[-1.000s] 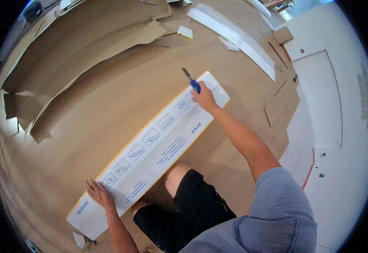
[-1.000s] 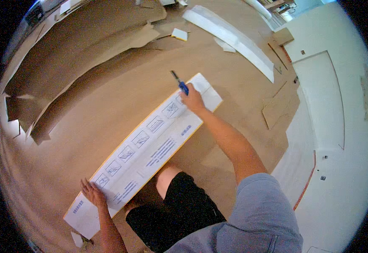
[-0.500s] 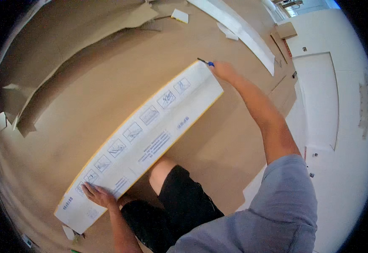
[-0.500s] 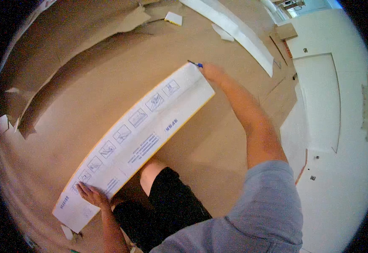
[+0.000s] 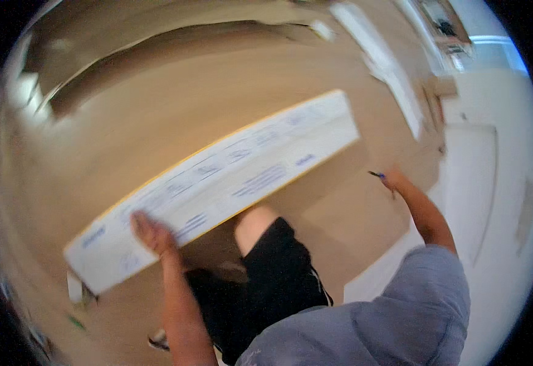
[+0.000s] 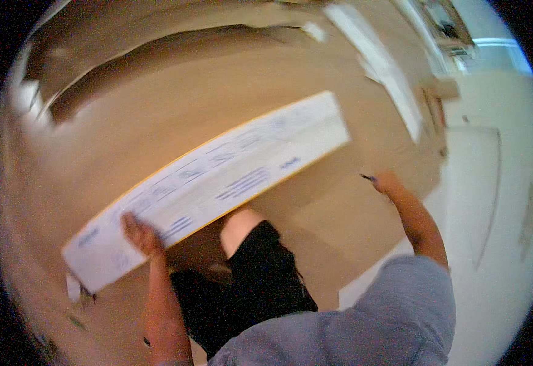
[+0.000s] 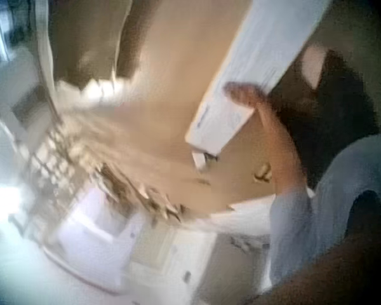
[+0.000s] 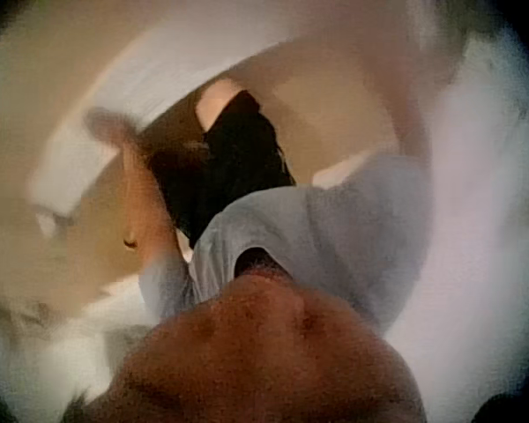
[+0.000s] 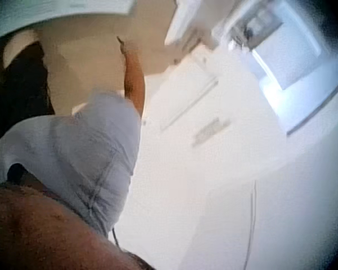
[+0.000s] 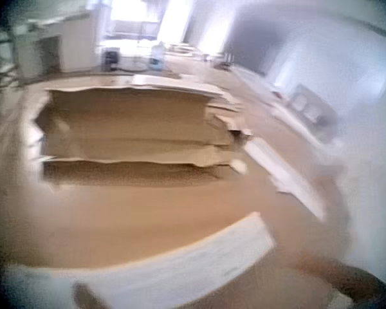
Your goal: The person unboxes floor planks, aligns them on a white underlay, and secures them into place using a hammer and a tapping block.
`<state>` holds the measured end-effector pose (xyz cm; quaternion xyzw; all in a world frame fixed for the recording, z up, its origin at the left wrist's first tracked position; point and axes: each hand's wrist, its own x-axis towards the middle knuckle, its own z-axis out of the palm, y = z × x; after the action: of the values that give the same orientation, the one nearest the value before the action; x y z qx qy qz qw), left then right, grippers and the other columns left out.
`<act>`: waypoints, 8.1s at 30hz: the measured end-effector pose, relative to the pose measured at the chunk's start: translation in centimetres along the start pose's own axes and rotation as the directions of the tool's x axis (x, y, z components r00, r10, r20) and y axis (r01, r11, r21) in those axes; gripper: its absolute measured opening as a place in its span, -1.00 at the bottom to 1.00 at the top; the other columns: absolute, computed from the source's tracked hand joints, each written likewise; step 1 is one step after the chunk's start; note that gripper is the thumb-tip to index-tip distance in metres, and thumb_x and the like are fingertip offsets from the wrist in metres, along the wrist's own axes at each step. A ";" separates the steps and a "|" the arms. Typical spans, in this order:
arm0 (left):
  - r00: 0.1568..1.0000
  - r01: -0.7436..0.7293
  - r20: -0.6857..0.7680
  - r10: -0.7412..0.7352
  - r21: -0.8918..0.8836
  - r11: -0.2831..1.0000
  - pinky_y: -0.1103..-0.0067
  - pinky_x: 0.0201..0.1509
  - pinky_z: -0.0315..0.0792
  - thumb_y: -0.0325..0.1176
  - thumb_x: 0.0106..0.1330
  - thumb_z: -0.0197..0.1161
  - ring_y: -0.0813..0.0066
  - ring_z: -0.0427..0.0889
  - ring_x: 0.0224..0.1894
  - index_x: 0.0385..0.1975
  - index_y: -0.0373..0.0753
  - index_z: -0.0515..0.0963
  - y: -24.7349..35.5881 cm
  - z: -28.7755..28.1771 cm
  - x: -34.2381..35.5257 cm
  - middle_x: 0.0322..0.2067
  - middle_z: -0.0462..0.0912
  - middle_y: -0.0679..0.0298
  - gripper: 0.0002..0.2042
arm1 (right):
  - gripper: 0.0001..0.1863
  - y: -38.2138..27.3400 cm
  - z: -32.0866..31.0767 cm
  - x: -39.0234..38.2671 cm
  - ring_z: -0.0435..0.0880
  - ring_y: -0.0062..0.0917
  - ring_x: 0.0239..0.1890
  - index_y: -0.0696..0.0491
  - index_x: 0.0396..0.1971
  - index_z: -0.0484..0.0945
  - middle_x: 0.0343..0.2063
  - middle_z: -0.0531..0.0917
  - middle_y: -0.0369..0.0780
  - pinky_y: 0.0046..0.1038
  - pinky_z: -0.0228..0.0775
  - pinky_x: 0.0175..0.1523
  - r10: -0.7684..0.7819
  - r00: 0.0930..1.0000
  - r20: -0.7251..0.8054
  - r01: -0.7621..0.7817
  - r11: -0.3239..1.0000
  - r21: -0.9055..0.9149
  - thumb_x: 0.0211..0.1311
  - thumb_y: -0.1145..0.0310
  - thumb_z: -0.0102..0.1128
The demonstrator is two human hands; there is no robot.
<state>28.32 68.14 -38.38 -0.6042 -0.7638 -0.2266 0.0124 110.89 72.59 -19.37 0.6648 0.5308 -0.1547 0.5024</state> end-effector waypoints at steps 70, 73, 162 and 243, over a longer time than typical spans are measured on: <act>0.565 0.825 -0.162 -0.809 0.133 0.549 0.12 0.52 0.02 -0.35 0.38 0.09 -0.07 0.15 0.44 0.36 -0.33 0.26 -26.1 -10.0 -27.6 0.40 0.20 -0.05 -0.46 | -0.70 -93.7 -34.1 -39.3 0.71 0.05 -0.24 0.23 -0.22 0.53 -0.33 0.70 0.12 0.02 0.54 -0.09 -0.947 0.248 -0.204 0.740 0.321 -0.591 0.33 0.30 -0.07; 0.596 0.803 -0.155 -0.788 0.137 0.580 0.12 0.51 0.04 -0.30 0.39 0.09 -0.03 0.18 0.43 0.36 -0.32 0.28 -26.1 -10.8 -27.3 0.40 0.21 -0.04 -0.46 | -0.72 -86.1 -32.7 -34.8 0.71 0.05 -0.26 0.19 -0.23 0.52 -0.33 0.70 0.12 0.03 0.54 -0.11 -0.922 0.313 -0.229 0.744 0.388 -0.544 0.33 0.29 -0.07; 0.615 0.019 0.733 -0.290 0.354 0.935 0.18 0.32 0.30 0.28 0.47 -0.33 -0.06 0.50 0.23 0.01 -0.34 0.64 -0.4 -22.3 -4.8 0.12 0.58 -0.09 -0.22 | -0.61 -26.9 -9.6 -9.8 0.72 -0.21 -0.09 -0.01 -0.12 0.68 -0.18 0.74 -0.11 -0.14 0.55 -0.05 -0.344 0.851 -0.396 0.452 0.864 0.222 -0.06 0.38 0.21; 0.621 0.771 0.172 -0.765 0.045 0.635 0.16 -0.13 0.46 0.01 0.48 -0.01 -0.14 0.62 -0.24 -0.01 -0.28 0.48 -30.7 -17.6 6.1 -0.36 0.62 -0.11 -0.57 | -0.54 -55.4 -37.4 14.7 0.56 -0.57 -0.57 0.12 -0.16 0.48 -0.62 0.54 -0.26 -0.47 0.44 -0.43 -0.346 0.891 -0.294 0.392 0.260 0.882 0.37 -0.03 0.21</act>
<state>-6.34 62.22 -30.95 -0.2380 -0.9425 -0.1690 -0.1626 56.64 108.05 -41.34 0.6897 0.4992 -0.5240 -0.0219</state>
